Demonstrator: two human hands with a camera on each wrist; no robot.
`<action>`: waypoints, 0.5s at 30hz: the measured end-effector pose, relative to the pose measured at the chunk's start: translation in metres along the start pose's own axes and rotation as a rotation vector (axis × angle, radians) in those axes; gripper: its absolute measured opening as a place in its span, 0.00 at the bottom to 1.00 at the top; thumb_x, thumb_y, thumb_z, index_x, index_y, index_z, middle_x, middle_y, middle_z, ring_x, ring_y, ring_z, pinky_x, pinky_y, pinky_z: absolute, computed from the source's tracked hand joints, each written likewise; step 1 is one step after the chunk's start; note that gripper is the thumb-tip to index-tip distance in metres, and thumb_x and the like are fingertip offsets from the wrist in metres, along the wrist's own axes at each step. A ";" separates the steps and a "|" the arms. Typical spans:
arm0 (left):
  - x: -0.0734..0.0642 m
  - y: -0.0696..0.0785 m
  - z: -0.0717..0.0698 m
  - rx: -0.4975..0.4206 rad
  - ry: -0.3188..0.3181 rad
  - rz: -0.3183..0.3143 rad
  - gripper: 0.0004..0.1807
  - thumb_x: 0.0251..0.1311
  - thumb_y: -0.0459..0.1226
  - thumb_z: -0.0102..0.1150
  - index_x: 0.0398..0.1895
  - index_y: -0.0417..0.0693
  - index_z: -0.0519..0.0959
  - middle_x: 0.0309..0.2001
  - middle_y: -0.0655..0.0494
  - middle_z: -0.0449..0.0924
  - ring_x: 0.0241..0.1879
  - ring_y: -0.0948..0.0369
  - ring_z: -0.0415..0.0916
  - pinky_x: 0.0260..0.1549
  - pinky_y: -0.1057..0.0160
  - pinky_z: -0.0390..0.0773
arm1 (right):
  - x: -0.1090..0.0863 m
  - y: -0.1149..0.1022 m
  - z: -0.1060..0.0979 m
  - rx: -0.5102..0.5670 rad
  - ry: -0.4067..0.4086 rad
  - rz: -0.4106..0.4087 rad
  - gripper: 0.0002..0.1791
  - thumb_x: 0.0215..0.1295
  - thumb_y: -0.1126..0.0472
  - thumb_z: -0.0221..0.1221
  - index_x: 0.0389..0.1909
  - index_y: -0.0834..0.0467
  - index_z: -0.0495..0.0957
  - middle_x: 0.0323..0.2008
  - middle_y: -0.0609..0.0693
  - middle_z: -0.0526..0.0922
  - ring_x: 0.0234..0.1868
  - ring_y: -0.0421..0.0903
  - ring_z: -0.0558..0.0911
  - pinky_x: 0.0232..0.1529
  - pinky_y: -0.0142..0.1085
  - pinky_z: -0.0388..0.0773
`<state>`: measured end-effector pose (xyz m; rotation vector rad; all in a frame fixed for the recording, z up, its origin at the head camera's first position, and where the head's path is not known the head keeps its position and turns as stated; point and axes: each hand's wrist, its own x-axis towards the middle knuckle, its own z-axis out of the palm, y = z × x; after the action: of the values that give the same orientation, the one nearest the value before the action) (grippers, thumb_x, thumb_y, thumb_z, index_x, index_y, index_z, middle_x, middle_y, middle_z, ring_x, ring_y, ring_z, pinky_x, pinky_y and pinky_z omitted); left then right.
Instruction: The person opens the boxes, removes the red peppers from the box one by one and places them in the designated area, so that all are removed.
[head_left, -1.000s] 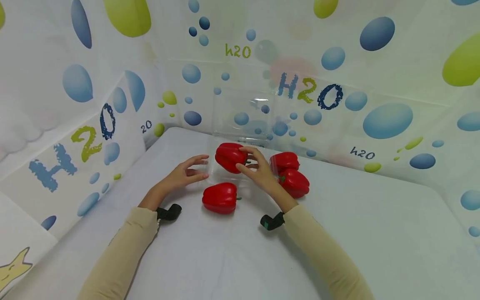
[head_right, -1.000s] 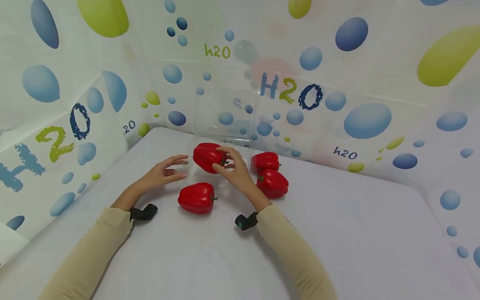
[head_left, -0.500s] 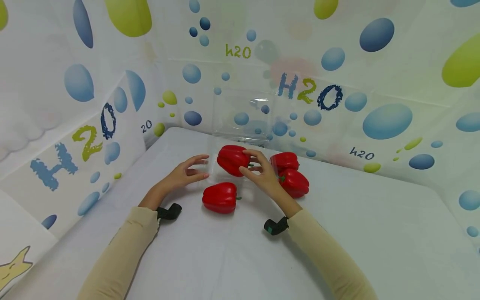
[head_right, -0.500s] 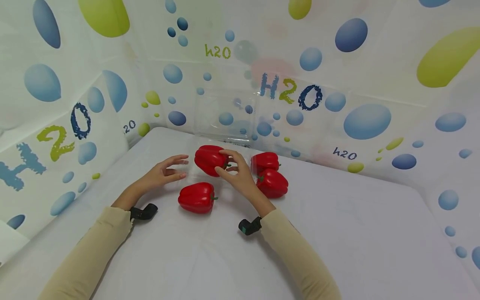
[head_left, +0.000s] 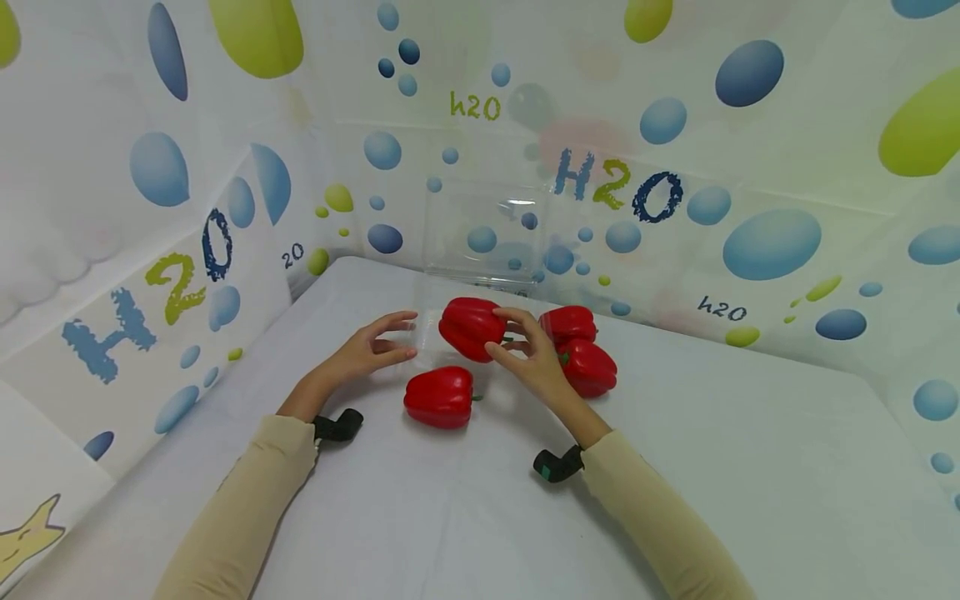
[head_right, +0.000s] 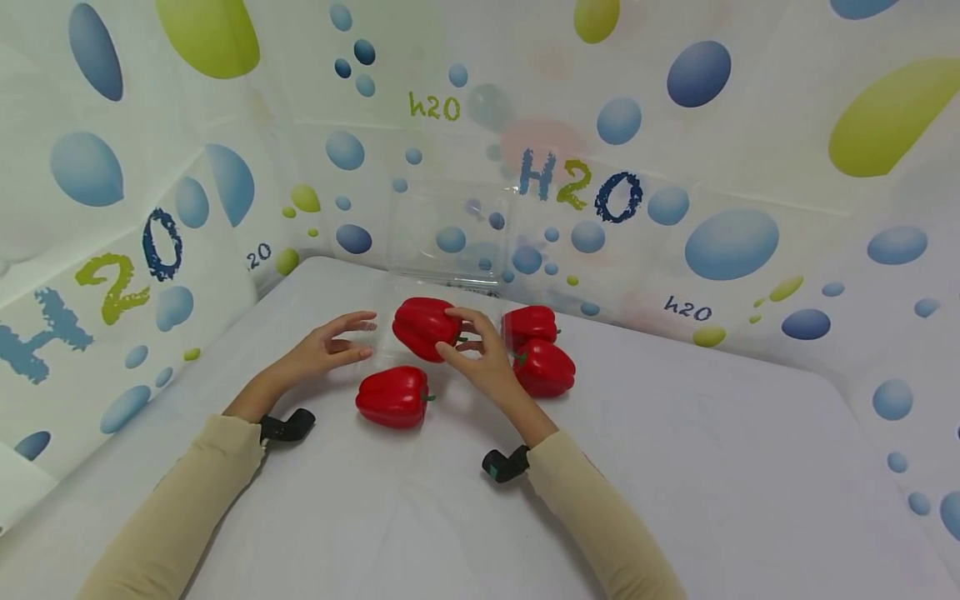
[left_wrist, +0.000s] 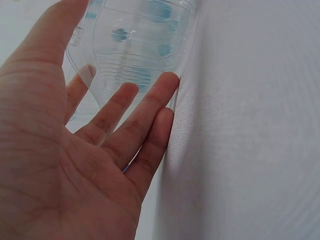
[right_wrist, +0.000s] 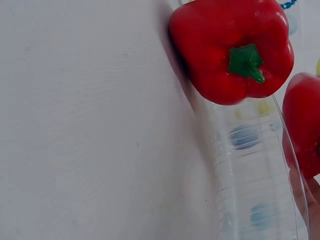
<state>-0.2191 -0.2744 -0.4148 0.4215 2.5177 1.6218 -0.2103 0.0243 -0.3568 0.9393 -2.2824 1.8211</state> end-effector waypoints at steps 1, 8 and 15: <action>0.000 0.000 0.000 0.001 0.001 0.001 0.37 0.64 0.40 0.62 0.75 0.53 0.58 0.70 0.40 0.62 0.62 0.40 0.70 0.58 0.43 0.73 | -0.001 -0.001 0.000 0.002 0.003 0.000 0.30 0.59 0.74 0.62 0.62 0.71 0.66 0.61 0.67 0.70 0.57 0.64 0.73 0.52 0.42 0.79; 0.000 0.000 0.001 0.008 0.003 0.013 0.37 0.64 0.40 0.62 0.74 0.52 0.58 0.70 0.40 0.62 0.61 0.40 0.71 0.58 0.44 0.73 | -0.008 0.000 -0.004 0.031 0.015 -0.003 0.30 0.59 0.74 0.62 0.62 0.71 0.65 0.62 0.67 0.70 0.59 0.62 0.73 0.52 0.38 0.78; 0.000 0.000 0.001 0.014 0.006 0.008 0.37 0.64 0.41 0.62 0.74 0.52 0.58 0.70 0.40 0.62 0.61 0.40 0.71 0.58 0.44 0.73 | -0.012 0.019 -0.010 0.047 0.016 -0.030 0.32 0.57 0.77 0.61 0.63 0.70 0.64 0.63 0.66 0.69 0.60 0.61 0.72 0.51 0.37 0.79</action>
<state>-0.2184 -0.2732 -0.4149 0.4294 2.5361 1.6122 -0.2129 0.0403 -0.3754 0.9560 -2.2135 1.8706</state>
